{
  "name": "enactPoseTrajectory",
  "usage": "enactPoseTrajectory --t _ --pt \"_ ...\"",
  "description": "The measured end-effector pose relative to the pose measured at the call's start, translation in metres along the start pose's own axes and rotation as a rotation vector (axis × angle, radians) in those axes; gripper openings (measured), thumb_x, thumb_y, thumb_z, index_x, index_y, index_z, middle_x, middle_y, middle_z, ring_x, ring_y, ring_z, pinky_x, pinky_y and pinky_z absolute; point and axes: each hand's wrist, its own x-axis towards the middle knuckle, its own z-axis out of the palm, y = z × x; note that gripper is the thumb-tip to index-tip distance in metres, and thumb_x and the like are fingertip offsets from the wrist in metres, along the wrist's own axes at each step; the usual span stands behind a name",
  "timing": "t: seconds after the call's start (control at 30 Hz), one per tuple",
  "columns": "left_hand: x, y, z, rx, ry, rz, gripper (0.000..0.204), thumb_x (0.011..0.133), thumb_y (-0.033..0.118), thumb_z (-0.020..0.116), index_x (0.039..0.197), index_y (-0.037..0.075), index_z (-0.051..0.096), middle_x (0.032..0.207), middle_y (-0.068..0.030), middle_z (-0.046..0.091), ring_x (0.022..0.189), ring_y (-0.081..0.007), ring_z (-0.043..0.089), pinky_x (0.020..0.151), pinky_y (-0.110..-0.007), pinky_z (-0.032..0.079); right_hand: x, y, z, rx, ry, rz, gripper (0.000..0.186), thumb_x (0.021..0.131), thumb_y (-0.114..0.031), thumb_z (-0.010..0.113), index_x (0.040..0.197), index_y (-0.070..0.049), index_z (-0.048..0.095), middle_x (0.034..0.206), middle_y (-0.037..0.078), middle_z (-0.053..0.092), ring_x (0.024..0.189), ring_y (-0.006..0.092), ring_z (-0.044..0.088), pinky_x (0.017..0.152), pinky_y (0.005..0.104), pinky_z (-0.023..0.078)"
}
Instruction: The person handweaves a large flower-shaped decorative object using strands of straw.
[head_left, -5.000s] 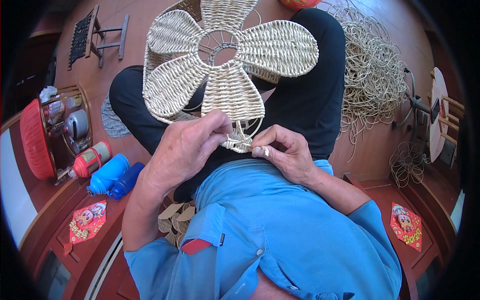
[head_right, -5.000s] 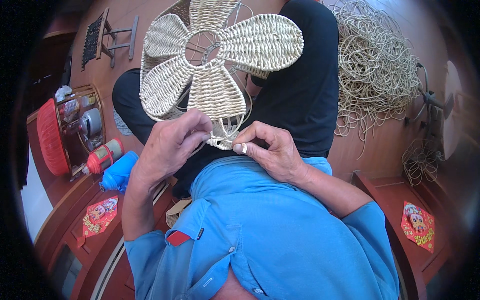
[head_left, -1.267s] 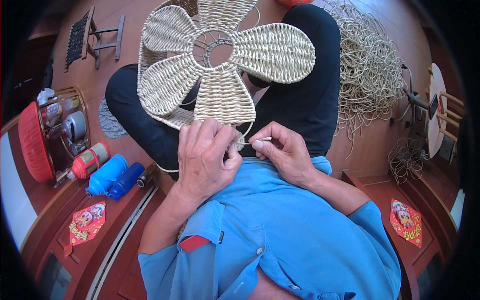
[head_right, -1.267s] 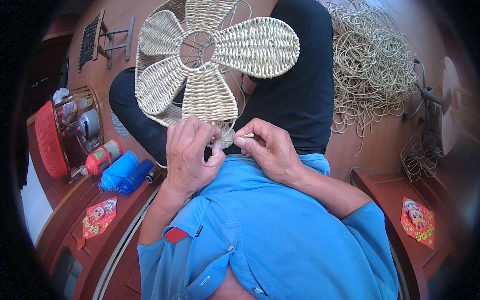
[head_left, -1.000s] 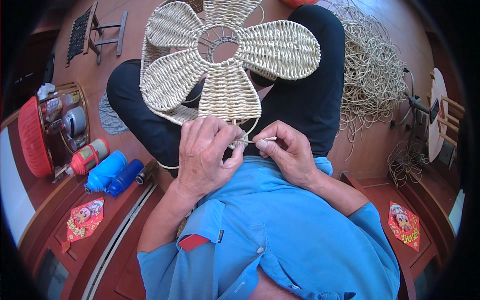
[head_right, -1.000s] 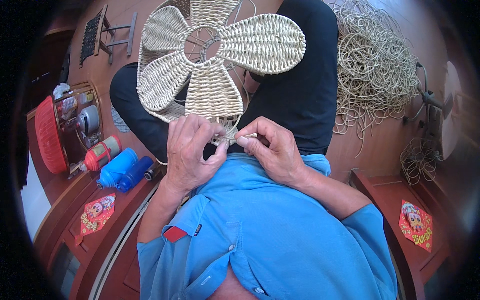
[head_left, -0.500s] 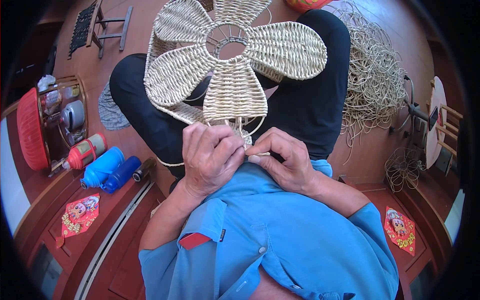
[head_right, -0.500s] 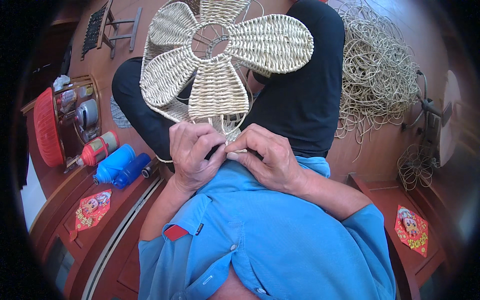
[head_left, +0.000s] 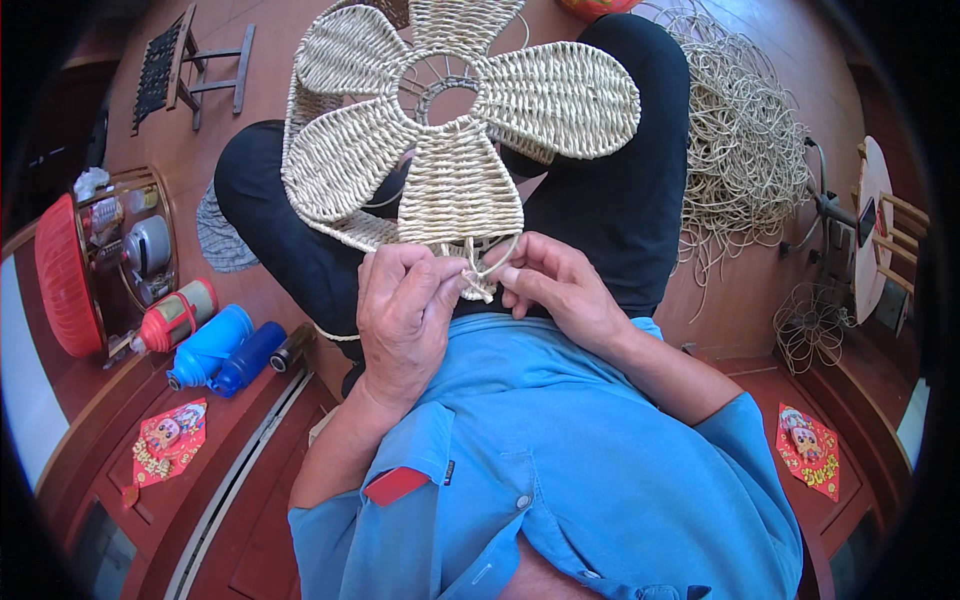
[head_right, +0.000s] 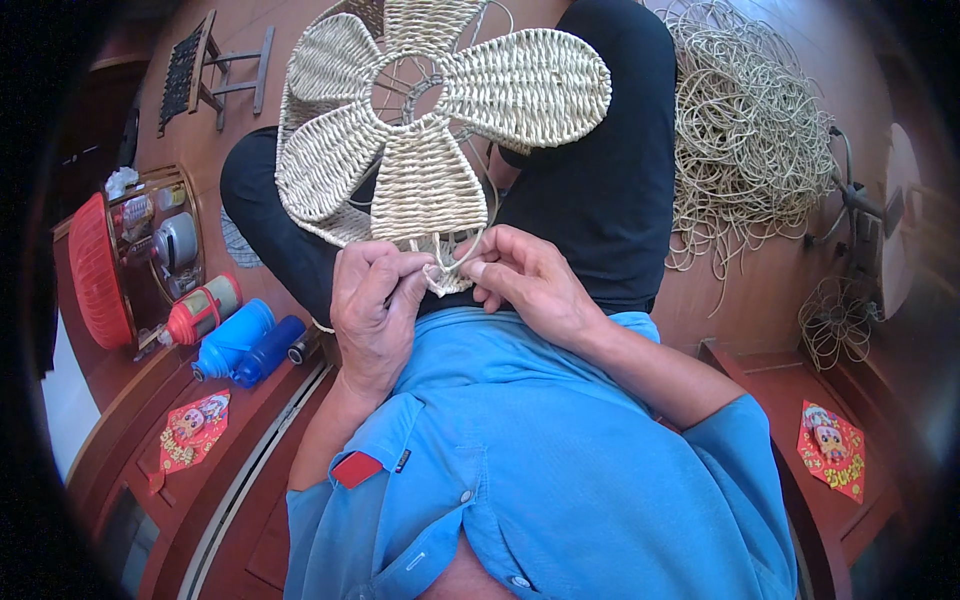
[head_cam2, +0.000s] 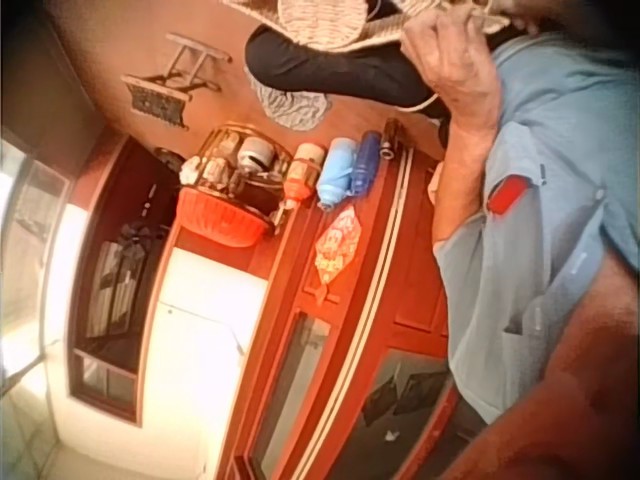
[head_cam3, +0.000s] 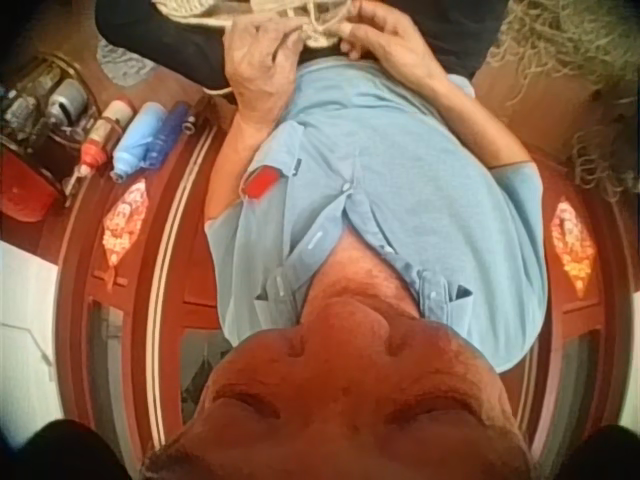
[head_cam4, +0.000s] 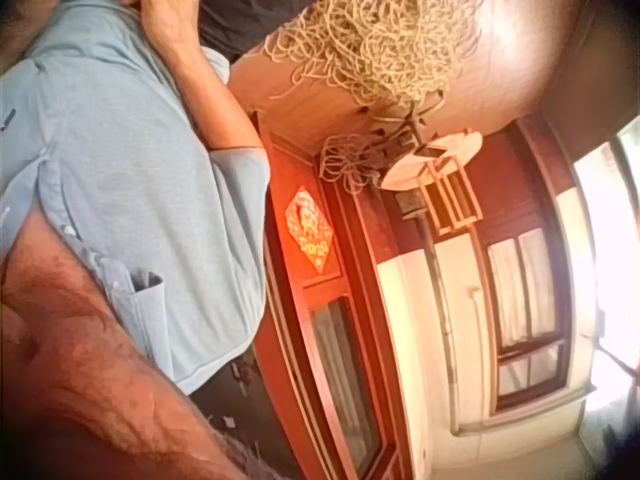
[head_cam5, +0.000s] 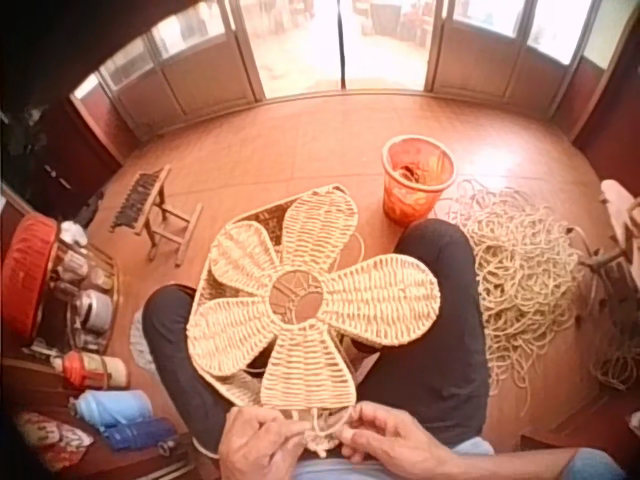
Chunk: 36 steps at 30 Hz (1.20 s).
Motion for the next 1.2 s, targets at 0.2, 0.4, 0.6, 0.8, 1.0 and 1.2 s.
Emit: enactPoseTrajectory --t 0.2,0.4,0.6,0.8,1.0,1.2 --pt "-0.003 0.006 0.005 0.035 0.092 -0.073 0.022 0.083 0.002 0.089 0.1 0.008 0.078 0.098 -0.0088 0.065 0.093 -0.0261 0.062 0.083 -0.039 0.05 0.019 0.002 -0.002 0.125 -0.119 0.061 0.027 0.112 -0.02 0.067 0.132 -0.002 0.071 0.098 -0.002 0.067 0.085 0.0036 0.059 0.075 0.0221 0.052" --pt "-0.008 0.002 0.011 0.147 0.105 0.091 0.022 0.084 0.005 0.09 0.102 0.011 0.078 0.096 -0.0061 0.064 0.091 -0.0277 0.061 0.083 -0.042 0.047 0.029 0.009 -0.011 0.281 -0.219 0.183 0.019 0.111 -0.022 0.069 0.117 -0.005 0.074 0.087 -0.005 0.061 0.077 0.003 0.054 0.07 0.0207 0.046" --pt "-0.008 0.001 0.008 0.178 0.071 0.147 0.024 0.087 0.007 0.088 0.109 0.011 0.079 0.095 -0.0066 0.062 0.091 -0.0296 0.06 0.084 -0.043 0.047 0.034 0.005 -0.008 0.324 -0.258 0.23 0.022 0.112 -0.027 0.069 0.114 -0.006 0.074 0.082 -0.008 0.057 0.07 0.0024 0.046 0.064 0.0215 0.041" --pt "-0.003 0.005 0.001 0.2 -0.015 0.123 0.019 0.091 0.009 0.083 0.109 0.01 0.078 0.094 -0.0069 0.061 0.092 -0.0289 0.061 0.084 -0.043 0.045 0.04 0.005 -0.008 0.283 -0.294 0.233 0.026 0.111 -0.031 0.071 0.111 -0.006 0.074 0.082 -0.007 0.056 0.069 0.0024 0.045 0.061 0.021 0.039" --pt "0.001 0.004 -0.002 0.201 -0.042 0.12 0.016 0.09 0.01 0.082 0.106 0.01 0.078 0.094 -0.0064 0.062 0.093 -0.028 0.061 0.087 -0.043 0.044 0.029 0.004 -0.01 0.262 -0.207 0.229 0.02 0.109 -0.026 0.073 0.107 -0.007 0.073 0.083 -0.006 0.059 0.068 0.0021 0.051 0.06 0.0192 0.044" --pt "-0.001 0.002 -0.004 0.214 -0.08 0.11 0.022 0.088 0.01 0.083 0.108 0.012 0.076 0.098 -0.0042 0.062 0.097 -0.0287 0.06 0.096 -0.046 0.044 0.016 0.002 -0.008 0.353 -0.047 0.305 0.013 0.108 -0.017 0.069 0.104 -0.005 0.071 0.086 -0.002 0.065 0.067 0.0028 0.056 0.059 0.0193 0.046"
